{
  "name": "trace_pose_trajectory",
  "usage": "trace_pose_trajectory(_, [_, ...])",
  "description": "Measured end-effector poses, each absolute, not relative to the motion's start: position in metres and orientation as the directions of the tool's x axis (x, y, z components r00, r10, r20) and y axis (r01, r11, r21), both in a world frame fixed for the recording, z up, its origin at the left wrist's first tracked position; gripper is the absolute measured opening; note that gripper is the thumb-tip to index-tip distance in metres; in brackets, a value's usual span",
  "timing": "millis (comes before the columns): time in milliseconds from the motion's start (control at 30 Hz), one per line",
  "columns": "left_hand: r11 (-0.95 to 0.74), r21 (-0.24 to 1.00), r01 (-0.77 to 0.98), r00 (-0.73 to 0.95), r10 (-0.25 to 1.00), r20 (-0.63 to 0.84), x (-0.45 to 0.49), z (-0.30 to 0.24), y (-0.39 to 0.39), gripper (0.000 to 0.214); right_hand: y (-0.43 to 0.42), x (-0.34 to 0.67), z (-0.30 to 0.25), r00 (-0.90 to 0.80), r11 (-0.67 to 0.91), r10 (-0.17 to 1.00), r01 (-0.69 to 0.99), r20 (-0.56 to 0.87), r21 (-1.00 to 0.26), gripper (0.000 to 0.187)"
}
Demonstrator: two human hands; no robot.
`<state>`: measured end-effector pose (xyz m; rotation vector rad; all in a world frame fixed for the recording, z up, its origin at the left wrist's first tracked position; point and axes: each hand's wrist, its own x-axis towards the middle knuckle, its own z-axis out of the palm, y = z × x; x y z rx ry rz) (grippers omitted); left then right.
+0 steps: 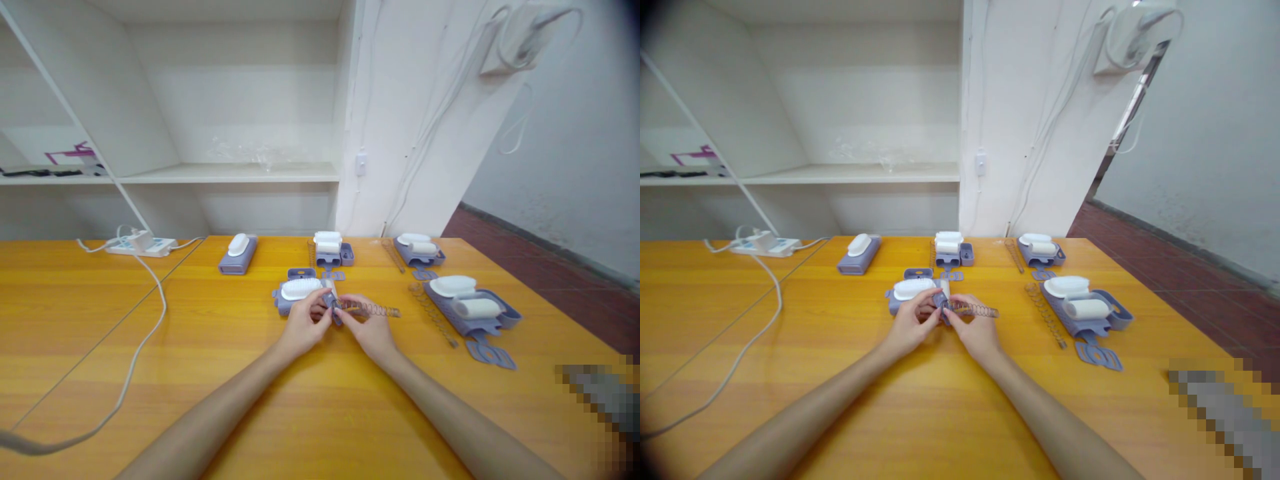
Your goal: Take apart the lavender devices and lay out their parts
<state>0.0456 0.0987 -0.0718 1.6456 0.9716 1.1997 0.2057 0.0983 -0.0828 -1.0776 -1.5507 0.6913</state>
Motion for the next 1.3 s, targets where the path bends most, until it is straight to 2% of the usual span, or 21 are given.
trace_pose_trajectory(767, [-0.258,0.966,0.028,0.247,0.938,0.243,0.045,-0.073,0.101,0.045,0.100,0.208,-0.087,-0.036,0.421,0.902,0.282,0.429,-0.862,0.023])
trace_pose_trajectory(1033, [-0.232,0.973,0.012,0.220,0.949,0.224,0.046,-0.072,0.099,0.044,0.095,0.205,-0.075,-0.087,0.505,0.857,0.344,0.508,-0.792,0.020])
trace_pose_trajectory(1200, [-0.195,0.981,-0.024,0.220,0.956,0.195,0.047,-0.072,0.099,0.046,0.094,0.204,-0.079,-0.095,0.486,0.873,0.236,0.478,-0.841,0.024])
trace_pose_trajectory(1300, [-0.173,0.984,-0.041,0.242,0.954,0.178,0.047,-0.072,0.099,0.048,0.096,0.204,-0.084,-0.068,0.461,0.886,0.251,0.459,-0.851,0.025])
